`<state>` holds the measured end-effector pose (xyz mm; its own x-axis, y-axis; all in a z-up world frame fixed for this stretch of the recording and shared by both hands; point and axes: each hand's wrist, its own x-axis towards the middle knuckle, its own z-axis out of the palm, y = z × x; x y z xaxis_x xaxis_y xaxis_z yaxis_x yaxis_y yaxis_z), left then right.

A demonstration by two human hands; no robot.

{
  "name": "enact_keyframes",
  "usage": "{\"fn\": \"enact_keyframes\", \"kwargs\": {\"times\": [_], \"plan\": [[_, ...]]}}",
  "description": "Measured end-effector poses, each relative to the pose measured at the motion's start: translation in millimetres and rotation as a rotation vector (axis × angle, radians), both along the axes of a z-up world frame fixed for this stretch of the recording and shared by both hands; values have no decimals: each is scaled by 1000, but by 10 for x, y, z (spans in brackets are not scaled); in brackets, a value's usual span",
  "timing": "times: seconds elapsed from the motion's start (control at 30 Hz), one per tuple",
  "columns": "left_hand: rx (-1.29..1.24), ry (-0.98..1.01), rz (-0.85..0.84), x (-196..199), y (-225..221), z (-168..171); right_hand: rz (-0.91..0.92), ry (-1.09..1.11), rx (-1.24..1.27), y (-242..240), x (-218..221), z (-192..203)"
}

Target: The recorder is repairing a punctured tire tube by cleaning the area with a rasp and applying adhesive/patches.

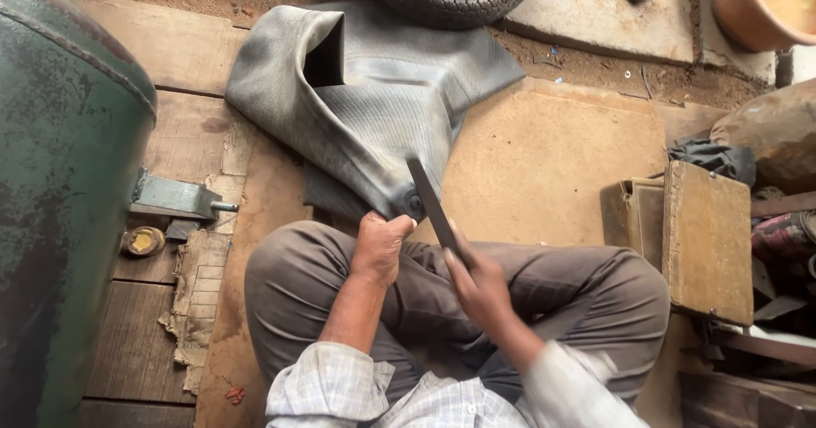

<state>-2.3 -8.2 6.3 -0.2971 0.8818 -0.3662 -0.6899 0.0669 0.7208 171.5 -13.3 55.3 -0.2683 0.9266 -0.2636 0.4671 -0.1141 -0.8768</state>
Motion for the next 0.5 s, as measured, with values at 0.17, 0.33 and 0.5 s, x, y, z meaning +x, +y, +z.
{"fn": "enact_keyframes", "kwargs": {"times": [0.17,0.33,0.5], "plan": [[-11,46,-37,-6,23,-16,-10,145,50,559,-415,-73],[-1,33,-3,41,-4,40,-47,132,-5,334,-36,-192],[-50,44,14,53,76,54,-161,169,-199,108,293,-387]]}}
